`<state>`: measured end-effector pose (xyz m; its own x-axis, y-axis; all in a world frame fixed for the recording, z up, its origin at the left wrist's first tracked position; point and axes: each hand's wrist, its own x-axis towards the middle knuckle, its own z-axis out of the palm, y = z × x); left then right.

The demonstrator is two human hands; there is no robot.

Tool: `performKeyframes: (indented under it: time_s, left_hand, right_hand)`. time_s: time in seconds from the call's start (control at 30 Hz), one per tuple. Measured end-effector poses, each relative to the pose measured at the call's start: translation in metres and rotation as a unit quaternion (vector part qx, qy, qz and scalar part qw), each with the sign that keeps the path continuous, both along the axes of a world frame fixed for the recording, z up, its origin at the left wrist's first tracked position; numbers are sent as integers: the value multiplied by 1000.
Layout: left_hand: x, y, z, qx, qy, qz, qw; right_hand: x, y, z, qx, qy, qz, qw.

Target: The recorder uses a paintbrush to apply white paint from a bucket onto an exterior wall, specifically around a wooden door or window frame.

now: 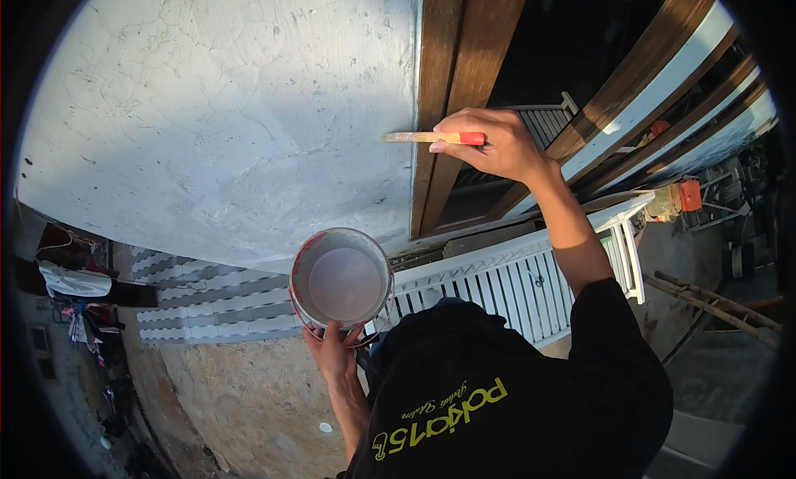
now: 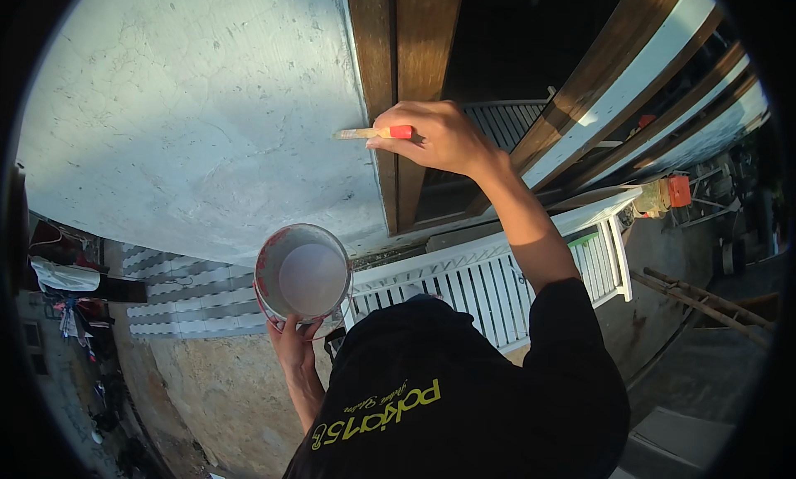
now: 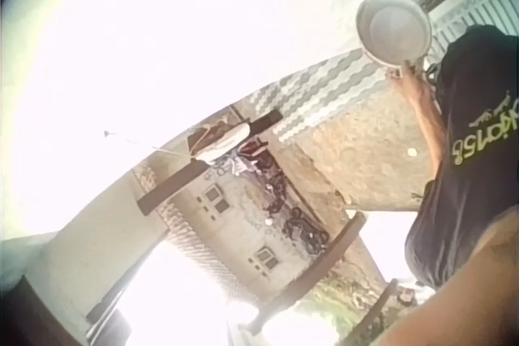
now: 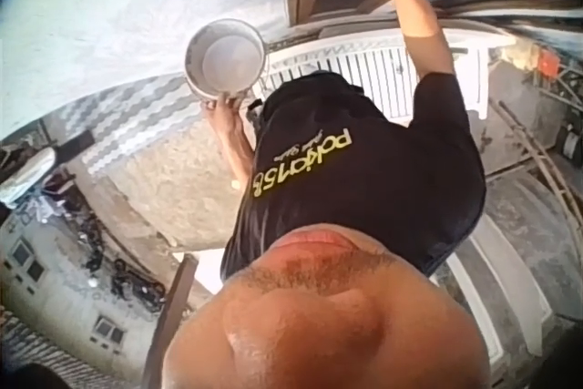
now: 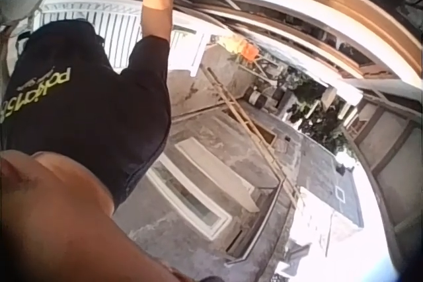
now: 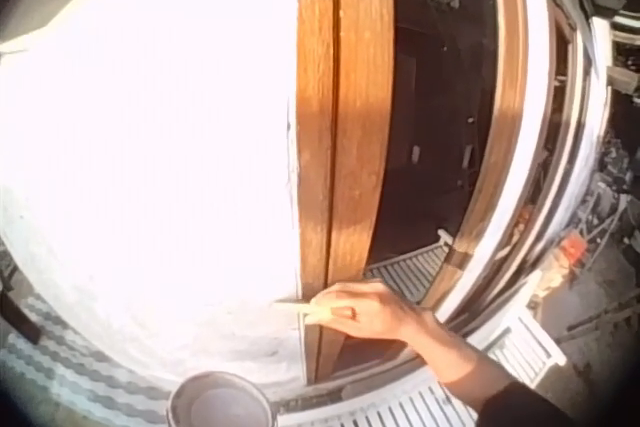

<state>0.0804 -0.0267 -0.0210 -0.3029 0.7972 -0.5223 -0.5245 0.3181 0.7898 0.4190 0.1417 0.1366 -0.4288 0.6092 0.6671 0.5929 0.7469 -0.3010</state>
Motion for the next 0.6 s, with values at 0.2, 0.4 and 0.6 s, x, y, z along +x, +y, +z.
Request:
performKeyframes:
  time_s: [0.2, 0.4, 0.6]
  left_hand:
    - [1, -2, -4, 7, -4, 6, 1000]
    - [2, 0, -2, -10, 3, 4, 1000]
    - [1, -1, 4, 21, -4, -11, 1000]
  right_hand:
    - [21, -3, 72, 169, 35, -2, 985]
    - [2, 6, 43, 50, -53, 38, 997]
    - [27, 3, 100, 242, 62, 20, 968]
